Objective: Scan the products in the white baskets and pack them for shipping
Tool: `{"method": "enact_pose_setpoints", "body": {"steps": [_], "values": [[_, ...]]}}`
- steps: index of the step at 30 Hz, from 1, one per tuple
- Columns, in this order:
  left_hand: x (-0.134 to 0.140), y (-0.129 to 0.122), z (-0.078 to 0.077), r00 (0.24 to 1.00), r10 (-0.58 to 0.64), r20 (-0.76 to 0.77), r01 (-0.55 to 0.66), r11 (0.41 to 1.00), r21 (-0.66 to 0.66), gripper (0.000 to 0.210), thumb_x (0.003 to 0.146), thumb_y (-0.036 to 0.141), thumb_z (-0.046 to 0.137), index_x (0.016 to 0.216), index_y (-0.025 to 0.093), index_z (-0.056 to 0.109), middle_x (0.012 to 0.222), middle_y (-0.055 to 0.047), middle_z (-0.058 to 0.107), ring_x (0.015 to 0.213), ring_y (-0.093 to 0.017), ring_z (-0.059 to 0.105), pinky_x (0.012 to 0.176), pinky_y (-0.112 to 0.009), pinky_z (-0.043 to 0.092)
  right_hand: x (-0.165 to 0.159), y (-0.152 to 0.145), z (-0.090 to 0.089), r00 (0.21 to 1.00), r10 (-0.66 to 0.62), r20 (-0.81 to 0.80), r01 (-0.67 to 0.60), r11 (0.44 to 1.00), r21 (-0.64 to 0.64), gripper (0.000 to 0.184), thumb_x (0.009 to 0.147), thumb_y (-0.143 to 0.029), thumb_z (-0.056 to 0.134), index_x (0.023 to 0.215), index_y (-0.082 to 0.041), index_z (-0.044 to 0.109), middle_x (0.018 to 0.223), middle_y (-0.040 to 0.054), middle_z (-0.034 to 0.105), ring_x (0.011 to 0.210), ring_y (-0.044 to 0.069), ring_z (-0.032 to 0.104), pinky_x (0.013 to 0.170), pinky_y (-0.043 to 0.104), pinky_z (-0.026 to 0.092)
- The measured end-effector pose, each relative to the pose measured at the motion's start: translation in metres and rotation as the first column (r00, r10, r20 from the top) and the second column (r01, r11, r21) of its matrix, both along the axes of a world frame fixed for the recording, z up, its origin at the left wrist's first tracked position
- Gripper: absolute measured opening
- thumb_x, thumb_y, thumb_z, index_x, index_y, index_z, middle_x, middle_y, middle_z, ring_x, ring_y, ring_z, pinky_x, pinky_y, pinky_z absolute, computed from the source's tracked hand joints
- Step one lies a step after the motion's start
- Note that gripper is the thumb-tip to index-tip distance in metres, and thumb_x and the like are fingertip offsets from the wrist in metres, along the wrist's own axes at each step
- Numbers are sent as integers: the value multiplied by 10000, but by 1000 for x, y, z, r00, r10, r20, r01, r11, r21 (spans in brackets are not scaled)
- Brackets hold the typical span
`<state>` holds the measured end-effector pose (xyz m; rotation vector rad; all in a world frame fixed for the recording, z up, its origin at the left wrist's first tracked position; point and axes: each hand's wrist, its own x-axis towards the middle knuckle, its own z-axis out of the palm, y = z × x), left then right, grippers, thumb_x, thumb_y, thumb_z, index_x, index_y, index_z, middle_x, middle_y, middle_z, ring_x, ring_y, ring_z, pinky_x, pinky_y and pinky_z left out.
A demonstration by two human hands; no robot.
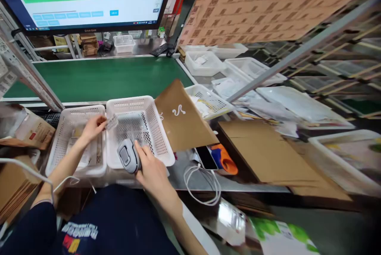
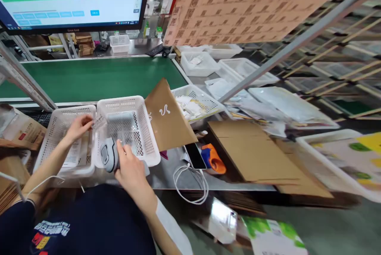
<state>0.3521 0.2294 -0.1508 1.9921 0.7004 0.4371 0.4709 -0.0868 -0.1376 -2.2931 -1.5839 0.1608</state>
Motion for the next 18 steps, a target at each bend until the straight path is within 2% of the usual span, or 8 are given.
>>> {"method": "enact_pose_setpoints", "body": {"steps": [3,6,9,11,13,15,17,18], "values": [[16,-31,-15,996,-2,87,20,980,-199,349,928,466,765,1046,145,695,996,-127,799,815,-217,763,730,-314,648,25,-14,-10,999,-5,-45,6,1000,21,940,810,-149,622,1743,-123,513,1369,201,710,1019,344,781,750,370,625],[29,-49,-35,998,19,59,0,952,-307,425,908,519,826,1053,139,704,968,-138,803,813,-230,772,757,-340,664,50,-40,-36,973,-10,-229,34,994,99,827,844,-234,618,1666,-143,598,1363,176,731,1097,361,781,830,396,642],[24,-48,-52,998,65,17,-62,990,-126,390,964,423,809,1229,142,756,1267,-181,807,1073,-281,796,974,-391,675,66,-67,-66,897,-15,-442,112,975,194,638,843,-320,622,1455,-173,725,1305,154,762,1149,359,780,950,435,653],[5,-34,-59,972,220,-80,-211,972,105,425,1022,349,757,1404,165,730,1497,-166,729,1301,-283,740,1176,-389,600,70,-83,-84,835,-41,-549,189,958,217,508,843,-402,663,1285,-176,769,1227,153,774,1118,355,786,993,456,651],[-27,-15,-66,868,445,-220,-386,884,265,444,1071,279,680,1490,129,675,1598,-193,653,1487,-295,631,1319,-393,477,71,-97,-97,776,-82,-626,258,946,196,468,826,-493,721,1158,-168,775,1140,157,777,1043,355,790,969,465,658],[-65,2,-73,710,604,-362,-513,796,320,429,1060,219,662,1441,21,652,1573,-302,626,1561,-370,556,1354,-457,416,71,-107,-104,725,-115,-679,303,939,165,493,790,-550,766,1096,-164,769,1089,160,781,995,360,792,936,468,665],[-100,14,-83,596,651,-470,-591,752,292,368,990,176,721,1271,-55,665,1412,-393,665,1484,-469,595,1281,-554,462,73,-112,-106,692,-115,-712,315,936,154,525,770,-564,793,1102,-158,766,1095,168,786,997,369,796,948,476,665],[-114,17,-89,573,646,-504,-607,748,270,316,957,173,754,1179,-38,675,1309,-372,707,1401,-467,648,1221,-563,505,74,-111,-105,688,-103,-718,305,939,158,536,769,-563,802,1115,-156,767,1123,177,788,1009,372,797,964,482,664]]}}
